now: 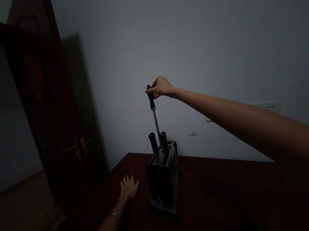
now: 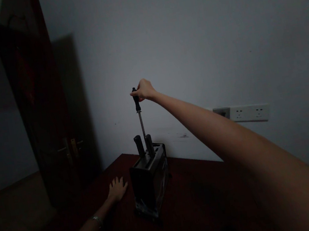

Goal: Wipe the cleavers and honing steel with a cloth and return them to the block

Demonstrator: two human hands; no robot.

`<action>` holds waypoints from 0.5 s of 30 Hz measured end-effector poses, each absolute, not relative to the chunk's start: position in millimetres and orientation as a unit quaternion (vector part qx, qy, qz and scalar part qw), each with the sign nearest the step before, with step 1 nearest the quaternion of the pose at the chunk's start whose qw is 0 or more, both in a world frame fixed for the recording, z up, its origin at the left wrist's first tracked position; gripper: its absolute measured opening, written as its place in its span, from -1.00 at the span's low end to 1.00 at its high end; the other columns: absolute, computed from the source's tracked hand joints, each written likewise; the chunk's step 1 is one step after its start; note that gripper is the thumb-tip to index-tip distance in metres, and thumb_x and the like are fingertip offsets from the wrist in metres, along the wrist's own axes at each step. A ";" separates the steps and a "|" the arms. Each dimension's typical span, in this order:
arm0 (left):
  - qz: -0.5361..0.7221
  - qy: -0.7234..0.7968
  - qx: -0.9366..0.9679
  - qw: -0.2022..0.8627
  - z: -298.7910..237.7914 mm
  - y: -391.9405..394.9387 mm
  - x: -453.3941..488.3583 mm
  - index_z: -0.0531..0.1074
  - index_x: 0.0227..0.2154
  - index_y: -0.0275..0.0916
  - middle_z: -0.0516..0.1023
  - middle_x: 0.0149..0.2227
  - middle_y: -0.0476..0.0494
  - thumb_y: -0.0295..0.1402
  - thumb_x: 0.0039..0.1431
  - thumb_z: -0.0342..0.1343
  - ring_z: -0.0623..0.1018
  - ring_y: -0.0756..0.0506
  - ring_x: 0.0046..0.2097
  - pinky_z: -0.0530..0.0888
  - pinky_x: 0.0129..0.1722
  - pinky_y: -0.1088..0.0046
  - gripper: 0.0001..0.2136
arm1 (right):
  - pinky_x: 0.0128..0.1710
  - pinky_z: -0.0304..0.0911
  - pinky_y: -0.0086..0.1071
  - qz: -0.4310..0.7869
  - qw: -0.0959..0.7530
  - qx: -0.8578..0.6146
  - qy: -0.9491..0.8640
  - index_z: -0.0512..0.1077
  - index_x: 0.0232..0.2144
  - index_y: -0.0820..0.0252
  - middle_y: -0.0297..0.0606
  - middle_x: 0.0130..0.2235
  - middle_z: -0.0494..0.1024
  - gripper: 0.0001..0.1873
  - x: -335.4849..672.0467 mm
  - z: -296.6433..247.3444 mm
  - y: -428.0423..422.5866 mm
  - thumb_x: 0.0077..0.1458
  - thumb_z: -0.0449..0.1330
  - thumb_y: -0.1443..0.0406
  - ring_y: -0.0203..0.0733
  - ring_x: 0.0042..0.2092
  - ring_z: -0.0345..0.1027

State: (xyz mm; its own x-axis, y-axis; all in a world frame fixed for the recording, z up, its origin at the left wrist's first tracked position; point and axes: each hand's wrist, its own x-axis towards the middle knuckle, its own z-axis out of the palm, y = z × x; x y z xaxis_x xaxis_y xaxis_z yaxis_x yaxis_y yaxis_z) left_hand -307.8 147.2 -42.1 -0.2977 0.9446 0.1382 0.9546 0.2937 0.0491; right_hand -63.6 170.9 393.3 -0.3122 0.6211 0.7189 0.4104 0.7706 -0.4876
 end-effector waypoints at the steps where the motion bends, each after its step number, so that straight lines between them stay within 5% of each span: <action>1: -0.061 -0.803 -0.591 0.041 -42.4 147.3 -308.1 0.12 0.15 -0.41 0.07 0.19 -0.47 -0.08 0.18 -0.34 0.08 -0.37 0.21 0.05 0.07 0.08 -0.40 | -0.44 0.46 -0.22 0.106 0.488 -0.322 -0.804 0.44 -0.48 0.44 -0.04 -0.54 0.49 -0.71 -63.5 393.0 170.5 -0.27 0.36 0.30 -0.03 -0.42 0.44; 15: -0.060 -0.800 -0.595 0.049 -46.2 148.6 -309.7 0.13 0.14 -0.40 0.08 0.19 -0.47 -0.09 0.18 -0.34 0.09 -0.36 0.20 0.05 0.08 0.09 -0.41 | -0.42 0.44 -0.26 0.097 0.469 -0.320 -0.817 0.45 -0.58 0.44 -0.03 -0.55 0.50 -0.74 -63.9 390.4 177.5 -0.20 0.32 0.26 -0.09 -0.44 0.44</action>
State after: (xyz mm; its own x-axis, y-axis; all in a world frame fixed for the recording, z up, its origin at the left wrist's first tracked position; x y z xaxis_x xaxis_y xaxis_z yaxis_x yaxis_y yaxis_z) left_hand -309.7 148.6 -46.2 -0.2865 0.9463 0.1501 0.9581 0.2840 0.0381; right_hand -63.9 177.5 390.4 -0.3552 0.6148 0.7042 0.4324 0.7759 -0.4594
